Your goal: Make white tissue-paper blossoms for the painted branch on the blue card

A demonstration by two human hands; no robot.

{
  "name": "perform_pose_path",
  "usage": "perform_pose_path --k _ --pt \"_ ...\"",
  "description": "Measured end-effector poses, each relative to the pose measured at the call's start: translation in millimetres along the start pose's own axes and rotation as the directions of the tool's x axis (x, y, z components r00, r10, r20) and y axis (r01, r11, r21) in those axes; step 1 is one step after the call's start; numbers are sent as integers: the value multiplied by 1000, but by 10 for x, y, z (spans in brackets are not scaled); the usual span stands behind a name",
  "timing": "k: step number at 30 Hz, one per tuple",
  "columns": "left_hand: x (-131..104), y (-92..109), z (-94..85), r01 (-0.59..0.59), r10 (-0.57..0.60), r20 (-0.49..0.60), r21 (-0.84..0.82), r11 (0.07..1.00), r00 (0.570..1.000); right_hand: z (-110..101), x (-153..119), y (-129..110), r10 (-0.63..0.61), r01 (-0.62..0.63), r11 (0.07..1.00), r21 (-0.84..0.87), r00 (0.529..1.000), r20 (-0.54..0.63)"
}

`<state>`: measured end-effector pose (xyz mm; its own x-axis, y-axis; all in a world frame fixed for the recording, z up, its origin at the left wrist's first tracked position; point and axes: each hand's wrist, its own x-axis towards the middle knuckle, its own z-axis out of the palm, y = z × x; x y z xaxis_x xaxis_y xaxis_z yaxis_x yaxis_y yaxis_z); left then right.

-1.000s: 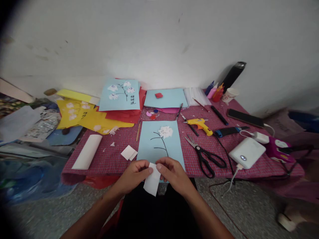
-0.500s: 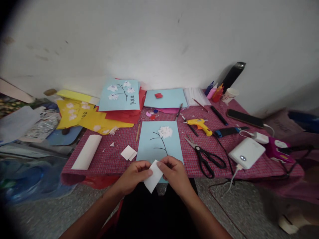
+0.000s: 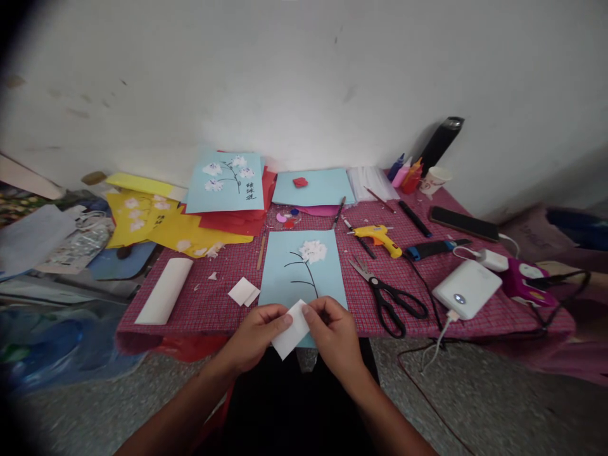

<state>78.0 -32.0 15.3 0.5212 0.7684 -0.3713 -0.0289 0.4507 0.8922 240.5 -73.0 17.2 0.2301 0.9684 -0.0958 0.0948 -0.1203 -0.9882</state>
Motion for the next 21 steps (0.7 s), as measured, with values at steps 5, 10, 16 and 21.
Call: perform_pose_path --k 5,10,16,21 --pt "16 -25 -8 21 -21 -24 26 999 999 -148 -26 2 -42 46 996 -82 998 54" --pt "0 -26 -109 -16 22 -47 109 994 999 -1003 99 150 -299 143 763 -630 943 -147" --pt "36 -21 -172 -53 61 -57 131 990 996 -1711 215 427 -202 114 199 -973 977 73" --pt "54 -35 -163 3 -2 -46 20 1000 999 -1640 199 393 -129 117 91 -989 986 105"
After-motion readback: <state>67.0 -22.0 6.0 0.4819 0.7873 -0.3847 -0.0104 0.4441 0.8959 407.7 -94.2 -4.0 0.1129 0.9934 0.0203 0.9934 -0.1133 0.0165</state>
